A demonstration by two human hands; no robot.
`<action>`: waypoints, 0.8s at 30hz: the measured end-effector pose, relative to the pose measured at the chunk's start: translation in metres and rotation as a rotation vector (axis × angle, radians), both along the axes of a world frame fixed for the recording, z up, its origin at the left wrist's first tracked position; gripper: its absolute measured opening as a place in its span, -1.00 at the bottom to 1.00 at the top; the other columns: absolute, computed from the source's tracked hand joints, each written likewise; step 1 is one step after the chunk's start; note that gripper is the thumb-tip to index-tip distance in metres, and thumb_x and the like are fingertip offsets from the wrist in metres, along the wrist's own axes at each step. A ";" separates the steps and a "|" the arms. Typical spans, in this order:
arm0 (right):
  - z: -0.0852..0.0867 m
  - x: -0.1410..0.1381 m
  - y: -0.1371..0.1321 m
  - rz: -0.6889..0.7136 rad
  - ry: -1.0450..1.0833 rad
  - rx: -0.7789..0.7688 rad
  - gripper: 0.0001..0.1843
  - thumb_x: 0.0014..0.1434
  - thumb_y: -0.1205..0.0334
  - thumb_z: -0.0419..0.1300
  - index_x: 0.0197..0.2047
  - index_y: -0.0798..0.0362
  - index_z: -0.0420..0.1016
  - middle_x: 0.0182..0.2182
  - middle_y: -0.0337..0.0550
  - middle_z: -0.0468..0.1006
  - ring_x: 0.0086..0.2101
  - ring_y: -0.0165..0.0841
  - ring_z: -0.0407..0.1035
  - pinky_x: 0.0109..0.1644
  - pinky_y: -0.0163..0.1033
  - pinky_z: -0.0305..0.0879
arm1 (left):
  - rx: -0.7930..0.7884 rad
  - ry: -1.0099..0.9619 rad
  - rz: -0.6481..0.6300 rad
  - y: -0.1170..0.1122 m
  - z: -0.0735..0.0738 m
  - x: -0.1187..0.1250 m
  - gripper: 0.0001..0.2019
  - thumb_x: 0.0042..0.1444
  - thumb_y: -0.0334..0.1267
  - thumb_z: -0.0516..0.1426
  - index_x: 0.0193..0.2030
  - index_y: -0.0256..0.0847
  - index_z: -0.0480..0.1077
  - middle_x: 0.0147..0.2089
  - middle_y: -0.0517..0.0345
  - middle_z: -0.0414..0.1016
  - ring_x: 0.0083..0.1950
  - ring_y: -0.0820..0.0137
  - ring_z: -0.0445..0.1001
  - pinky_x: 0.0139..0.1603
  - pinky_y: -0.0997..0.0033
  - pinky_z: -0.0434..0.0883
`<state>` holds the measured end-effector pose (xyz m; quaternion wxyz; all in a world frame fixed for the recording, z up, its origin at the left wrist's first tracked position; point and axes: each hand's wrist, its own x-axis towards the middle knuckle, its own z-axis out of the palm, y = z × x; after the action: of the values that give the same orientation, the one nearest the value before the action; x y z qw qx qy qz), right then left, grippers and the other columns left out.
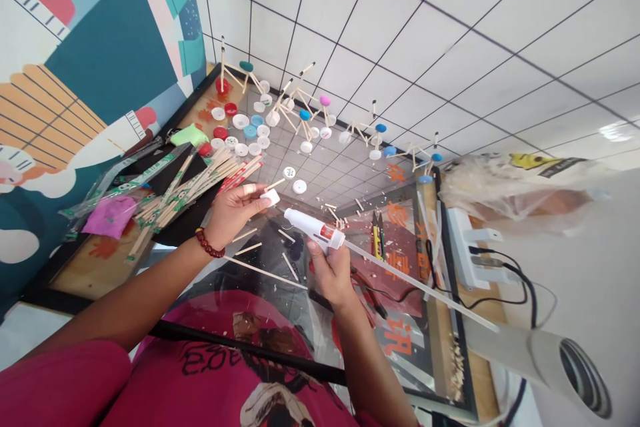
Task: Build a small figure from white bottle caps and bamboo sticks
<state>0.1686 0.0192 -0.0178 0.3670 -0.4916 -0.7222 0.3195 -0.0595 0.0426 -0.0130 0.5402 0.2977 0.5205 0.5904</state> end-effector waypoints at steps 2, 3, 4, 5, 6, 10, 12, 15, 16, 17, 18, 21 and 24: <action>-0.001 0.000 0.000 0.002 -0.007 -0.001 -0.70 0.31 0.08 0.10 -0.02 0.08 0.43 -0.14 0.00 0.55 -0.14 -0.19 0.44 -0.01 -0.04 0.37 | 0.006 -0.001 -0.011 0.001 -0.001 0.000 -0.56 -0.21 -0.12 0.44 -0.15 -0.22 0.61 -0.21 0.05 0.65 -0.21 0.27 0.57 -0.19 0.29 0.52; -0.001 0.000 0.000 0.001 -0.010 -0.002 -0.71 0.31 0.08 0.10 -0.03 0.08 0.44 -0.15 -0.01 0.55 -0.14 -0.19 0.44 -0.02 -0.05 0.37 | 0.005 0.000 -0.012 0.001 -0.002 -0.001 -0.56 -0.21 -0.11 0.44 -0.15 -0.23 0.61 -0.21 0.05 0.65 -0.22 0.28 0.57 -0.20 0.30 0.52; -0.002 0.000 0.000 -0.002 -0.011 0.000 -0.72 0.30 0.08 0.10 -0.04 0.08 0.44 -0.15 -0.01 0.55 -0.15 -0.19 0.44 -0.03 -0.05 0.38 | 0.004 0.000 -0.013 0.001 -0.002 -0.001 -0.56 -0.20 -0.11 0.44 -0.15 -0.23 0.61 -0.20 0.05 0.65 -0.23 0.29 0.57 -0.21 0.31 0.52; -0.002 0.000 0.001 -0.006 -0.010 0.005 -0.72 0.30 0.08 0.10 -0.04 0.08 0.44 -0.16 -0.01 0.55 -0.15 -0.20 0.44 -0.03 -0.05 0.38 | 0.002 0.000 -0.013 0.001 -0.002 -0.001 -0.56 -0.20 -0.11 0.43 -0.14 -0.23 0.60 -0.19 0.04 0.65 -0.23 0.29 0.57 -0.21 0.32 0.52; -0.002 0.000 0.001 -0.010 -0.009 0.014 -0.72 0.31 0.09 0.10 -0.04 0.09 0.43 -0.16 -0.01 0.55 -0.16 -0.20 0.44 -0.04 -0.06 0.38 | 0.002 -0.001 -0.012 0.001 -0.002 -0.001 -0.55 -0.20 -0.11 0.43 -0.14 -0.24 0.60 -0.19 0.04 0.65 -0.22 0.30 0.57 -0.22 0.33 0.52; -0.003 0.001 0.002 -0.010 -0.008 0.031 -0.72 0.31 0.09 0.10 -0.03 0.09 0.43 -0.15 -0.01 0.55 -0.16 -0.20 0.44 -0.04 -0.06 0.38 | 0.007 -0.009 -0.015 0.000 -0.003 -0.001 -0.56 -0.18 -0.11 0.43 -0.13 -0.24 0.60 -0.17 0.02 0.65 -0.22 0.30 0.58 -0.22 0.36 0.52; -0.004 0.001 0.002 -0.006 -0.006 0.020 -0.71 0.31 0.09 0.10 -0.01 0.09 0.42 -0.15 0.00 0.55 -0.14 -0.19 0.44 -0.02 -0.05 0.37 | 0.010 -0.014 -0.015 0.000 -0.004 -0.001 -0.57 -0.18 -0.12 0.42 -0.13 -0.24 0.60 -0.17 0.03 0.66 -0.22 0.31 0.58 -0.22 0.36 0.52; -0.005 0.002 0.001 -0.005 0.004 0.009 -0.71 0.31 0.08 0.11 -0.02 0.09 0.43 -0.14 0.00 0.54 -0.13 -0.18 0.44 -0.01 -0.05 0.36 | 0.003 -0.026 -0.009 0.000 -0.003 0.000 -0.57 -0.19 -0.13 0.43 -0.14 -0.23 0.60 -0.19 0.03 0.66 -0.21 0.30 0.58 -0.23 0.36 0.53; -0.005 0.002 0.000 -0.006 0.007 0.007 -0.71 0.30 0.08 0.11 -0.03 0.09 0.43 -0.14 0.00 0.55 -0.13 -0.18 0.44 -0.01 -0.05 0.36 | -0.002 -0.031 -0.004 0.000 -0.003 0.000 -0.57 -0.20 -0.13 0.43 -0.15 -0.24 0.60 -0.19 0.03 0.66 -0.21 0.29 0.59 -0.23 0.35 0.53; -0.005 0.002 0.000 -0.006 0.009 0.005 -0.72 0.30 0.08 0.11 -0.03 0.09 0.43 -0.14 0.00 0.55 -0.13 -0.18 0.44 -0.01 -0.06 0.36 | -0.007 -0.037 0.002 0.001 -0.002 0.000 -0.57 -0.21 -0.14 0.43 -0.15 -0.24 0.60 -0.20 0.03 0.66 -0.21 0.29 0.59 -0.24 0.35 0.53; -0.005 0.002 0.000 -0.006 0.011 0.002 -0.72 0.30 0.09 0.11 -0.04 0.09 0.43 -0.14 0.00 0.55 -0.13 -0.19 0.44 -0.02 -0.06 0.36 | -0.011 -0.043 0.007 0.001 -0.002 0.000 -0.56 -0.22 -0.14 0.44 -0.15 -0.24 0.60 -0.20 0.04 0.66 -0.21 0.29 0.59 -0.24 0.35 0.53; -0.005 0.003 0.000 -0.015 0.015 -0.006 -0.71 0.30 0.08 0.11 -0.03 0.09 0.43 -0.15 0.00 0.54 -0.16 -0.20 0.44 -0.03 -0.06 0.36 | -0.014 -0.056 0.012 0.001 0.000 0.000 -0.57 -0.23 -0.15 0.44 -0.17 -0.25 0.60 -0.23 0.05 0.65 -0.23 0.30 0.59 -0.25 0.35 0.53; -0.006 0.003 -0.001 -0.033 0.044 -0.017 -0.69 0.30 0.06 0.12 -0.01 0.09 0.42 -0.17 -0.03 0.54 -0.21 -0.23 0.44 -0.06 -0.08 0.36 | -0.006 -0.054 -0.012 0.001 0.002 0.000 -0.59 -0.22 -0.16 0.44 -0.18 -0.26 0.61 -0.25 0.05 0.65 -0.29 0.36 0.57 -0.26 0.37 0.53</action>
<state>0.1716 0.0185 -0.0240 0.3837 -0.4995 -0.7031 0.3301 -0.0597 0.0438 -0.0111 0.5587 0.2831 0.5058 0.5932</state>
